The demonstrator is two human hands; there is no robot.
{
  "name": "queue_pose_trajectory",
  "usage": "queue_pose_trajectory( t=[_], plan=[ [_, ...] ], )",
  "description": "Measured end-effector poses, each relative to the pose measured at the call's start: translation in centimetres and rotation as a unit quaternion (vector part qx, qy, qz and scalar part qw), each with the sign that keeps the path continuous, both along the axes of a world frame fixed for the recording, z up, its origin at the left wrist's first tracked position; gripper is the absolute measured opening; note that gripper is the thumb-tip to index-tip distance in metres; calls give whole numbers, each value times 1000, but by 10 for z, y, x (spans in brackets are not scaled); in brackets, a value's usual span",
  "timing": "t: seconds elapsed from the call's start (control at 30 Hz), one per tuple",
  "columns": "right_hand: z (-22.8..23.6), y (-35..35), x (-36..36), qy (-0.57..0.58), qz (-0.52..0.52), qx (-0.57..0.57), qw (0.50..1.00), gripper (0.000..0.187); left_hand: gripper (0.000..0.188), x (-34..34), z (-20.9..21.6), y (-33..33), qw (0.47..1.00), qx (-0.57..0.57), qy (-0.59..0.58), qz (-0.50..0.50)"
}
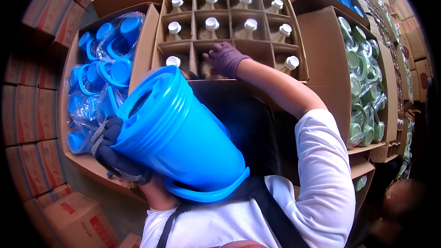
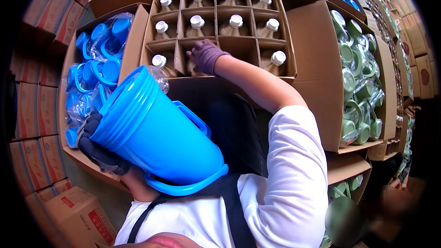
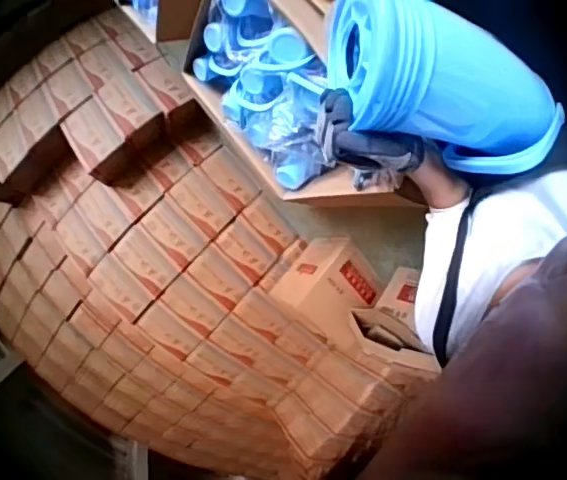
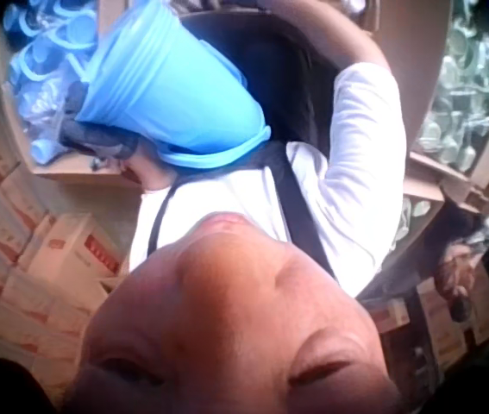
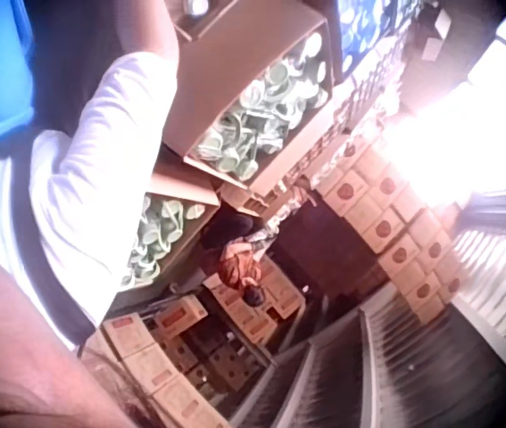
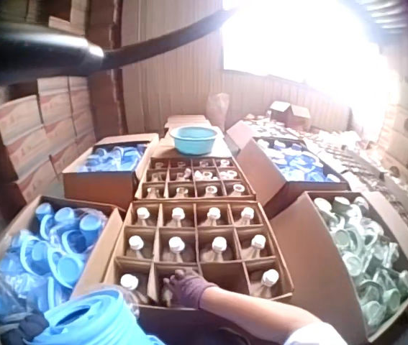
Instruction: The person places white caps onto glass flasks in a cardboard grid, then inserts individual flasks into blue plastic thermos bodies, seals them with a blue lid, and places the completed thermoses into plastic bags and back into boxes.
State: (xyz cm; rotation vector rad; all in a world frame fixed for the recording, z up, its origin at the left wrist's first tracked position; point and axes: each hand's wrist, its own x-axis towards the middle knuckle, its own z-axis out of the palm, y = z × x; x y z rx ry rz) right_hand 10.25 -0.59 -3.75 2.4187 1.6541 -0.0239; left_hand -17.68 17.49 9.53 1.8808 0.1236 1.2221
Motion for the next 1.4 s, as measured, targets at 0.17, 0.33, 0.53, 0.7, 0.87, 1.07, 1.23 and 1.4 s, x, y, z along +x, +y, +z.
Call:
queue_pose_trajectory(
  t=[0.17,0.33,0.53,0.7,0.87,1.07,1.23,1.4],
  plan=[
    [-36,-8,-8,98,-34,211,972,58,32,6,2,-18,986,38,23,163],
    [-37,-40,3,133,-44,120,983,72,16,46,33,-27,996,87,8,-33],
    [51,-40,-18,224,-195,-39,954,60,29,57,63,-24,974,61,44,-215],
    [43,-46,-23,444,-262,226,826,55,34,75,119,-55,941,256,111,-192],
    [54,-42,-18,607,-255,517,547,51,62,98,87,-1,974,-5,15,-224],
    [184,-62,-64,212,176,644,713,73,76,115,18,-17,821,-438,23,-366],
    [158,-71,-73,543,3,604,584,95,75,92,55,-31,893,-166,1,-418],
    [148,-20,-18,736,5,502,455,94,68,124,111,-36,960,86,85,-252]
  ],
)
